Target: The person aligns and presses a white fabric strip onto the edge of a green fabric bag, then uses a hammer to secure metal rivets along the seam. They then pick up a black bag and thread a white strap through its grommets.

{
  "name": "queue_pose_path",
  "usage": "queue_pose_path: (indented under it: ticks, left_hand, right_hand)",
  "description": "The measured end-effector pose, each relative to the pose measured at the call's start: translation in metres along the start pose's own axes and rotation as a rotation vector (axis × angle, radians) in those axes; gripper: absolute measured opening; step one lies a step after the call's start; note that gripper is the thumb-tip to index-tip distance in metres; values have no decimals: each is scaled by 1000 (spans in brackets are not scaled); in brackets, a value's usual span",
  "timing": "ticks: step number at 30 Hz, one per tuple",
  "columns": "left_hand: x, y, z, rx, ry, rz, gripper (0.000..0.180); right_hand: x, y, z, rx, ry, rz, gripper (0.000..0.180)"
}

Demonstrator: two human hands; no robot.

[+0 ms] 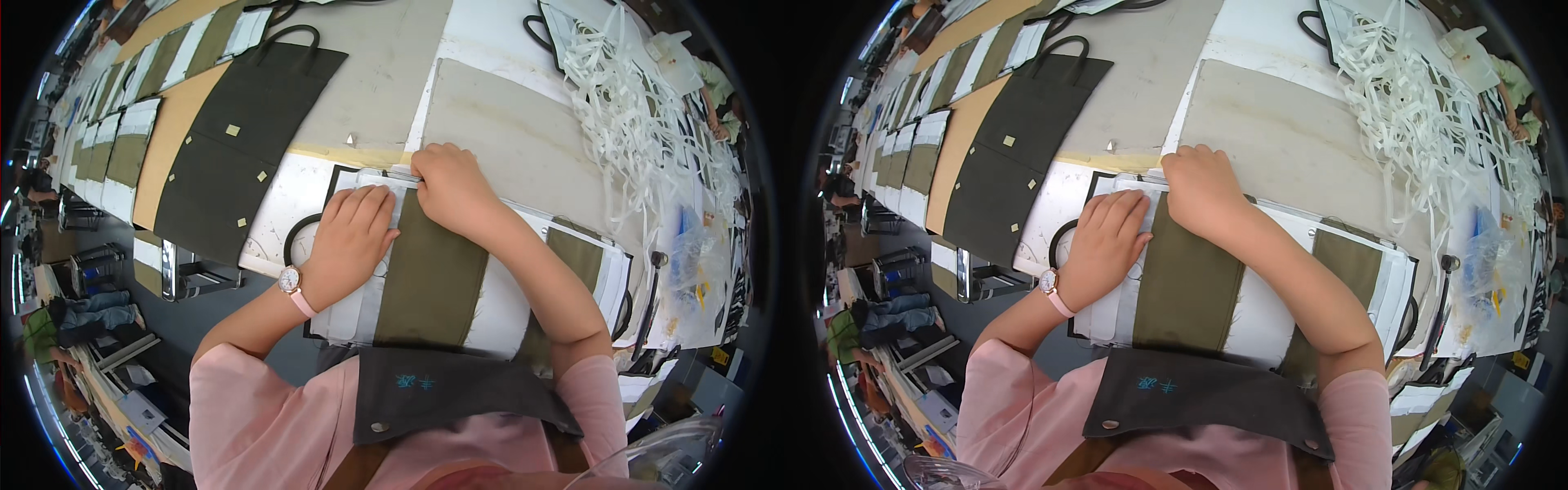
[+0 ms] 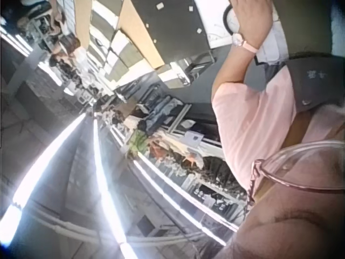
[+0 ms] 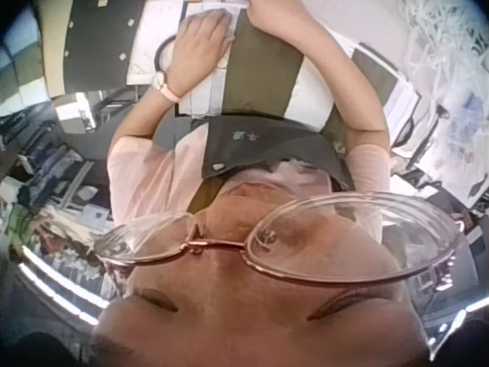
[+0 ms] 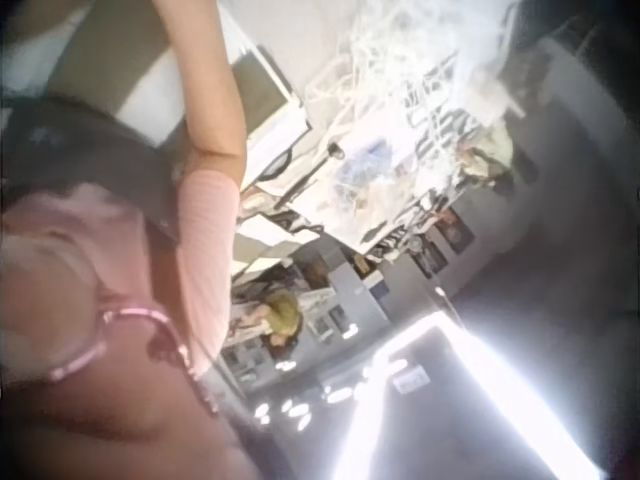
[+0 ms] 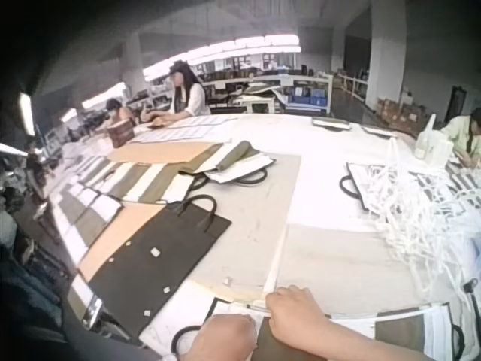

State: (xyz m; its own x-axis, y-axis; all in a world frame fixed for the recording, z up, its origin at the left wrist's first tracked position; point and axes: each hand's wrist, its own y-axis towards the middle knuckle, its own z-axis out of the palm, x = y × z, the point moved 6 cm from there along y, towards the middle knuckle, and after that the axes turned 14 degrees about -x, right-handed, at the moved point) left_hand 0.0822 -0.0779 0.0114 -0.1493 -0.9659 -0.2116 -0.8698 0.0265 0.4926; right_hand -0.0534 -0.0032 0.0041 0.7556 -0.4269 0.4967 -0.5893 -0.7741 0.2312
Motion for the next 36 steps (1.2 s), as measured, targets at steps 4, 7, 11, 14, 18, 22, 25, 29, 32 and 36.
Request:
queue_pose_path:
  ticks: [4,7,11,14,18,22,25,29,32,36]
  left_hand:
    - [4,2,-3,23,-2,30,57]
    - [7,1,-7,28,31,6,61]
    - [14,-2,-14,50,39,-74,62]
    - [22,-2,-16,88,59,-70,61]
    - [28,0,-14,118,82,-63,58]
    - [24,-2,-11,111,130,-54,57]
    - [26,-3,-12,100,119,-60,57]
    - [25,-4,-13,84,131,-44,55]
    - [24,-5,-13,77,171,-12,51]
    - [23,-5,-11,77,181,1,50]
  right_hand:
    - [19,8,17,-133,154,-14,9]
    - [19,5,24,-242,215,-35,9]
    - [18,1,29,-276,172,-125,11]
    - [21,3,28,-351,248,-189,11]
    - [24,6,30,-348,256,-211,11]
    - [27,7,30,-313,231,-217,10]
    - [28,6,27,-271,207,-217,9]
    - [34,3,23,-257,77,-289,7]
    - [42,-1,26,-277,-90,-394,6]
    - [42,1,32,-288,-89,-384,8]
